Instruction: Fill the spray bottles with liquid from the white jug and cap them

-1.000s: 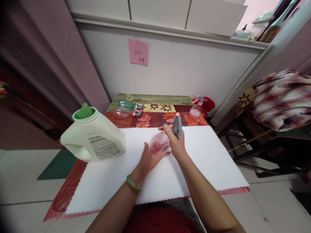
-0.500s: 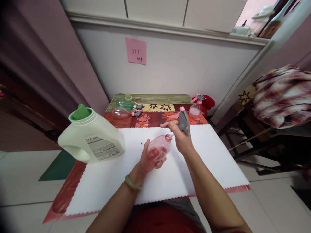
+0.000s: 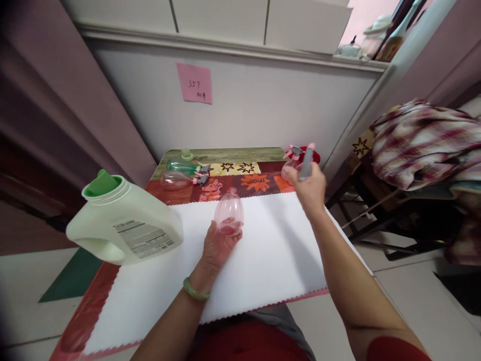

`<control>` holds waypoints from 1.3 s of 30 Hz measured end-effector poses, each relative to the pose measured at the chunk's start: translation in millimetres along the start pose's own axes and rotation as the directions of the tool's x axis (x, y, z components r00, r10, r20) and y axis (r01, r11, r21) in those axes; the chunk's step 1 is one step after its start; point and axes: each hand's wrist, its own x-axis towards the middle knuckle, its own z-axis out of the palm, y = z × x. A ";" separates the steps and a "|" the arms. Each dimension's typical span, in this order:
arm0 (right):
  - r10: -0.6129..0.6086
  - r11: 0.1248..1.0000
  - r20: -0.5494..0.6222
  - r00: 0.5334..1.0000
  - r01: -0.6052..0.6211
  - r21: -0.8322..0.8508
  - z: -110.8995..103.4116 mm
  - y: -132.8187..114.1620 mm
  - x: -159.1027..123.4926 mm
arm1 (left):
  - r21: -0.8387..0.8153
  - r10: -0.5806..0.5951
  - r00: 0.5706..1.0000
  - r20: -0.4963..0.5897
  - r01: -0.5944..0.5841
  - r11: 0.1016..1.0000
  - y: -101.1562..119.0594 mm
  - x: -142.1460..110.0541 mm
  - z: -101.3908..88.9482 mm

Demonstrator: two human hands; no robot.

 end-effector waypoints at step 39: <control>-0.189 0.779 0.382 0.904 0.375 -0.502 -17.7 127.2 -106.7 | 0.999 0.615 0.789 0.007 -0.037 0.036 -13.7 70.1 6.7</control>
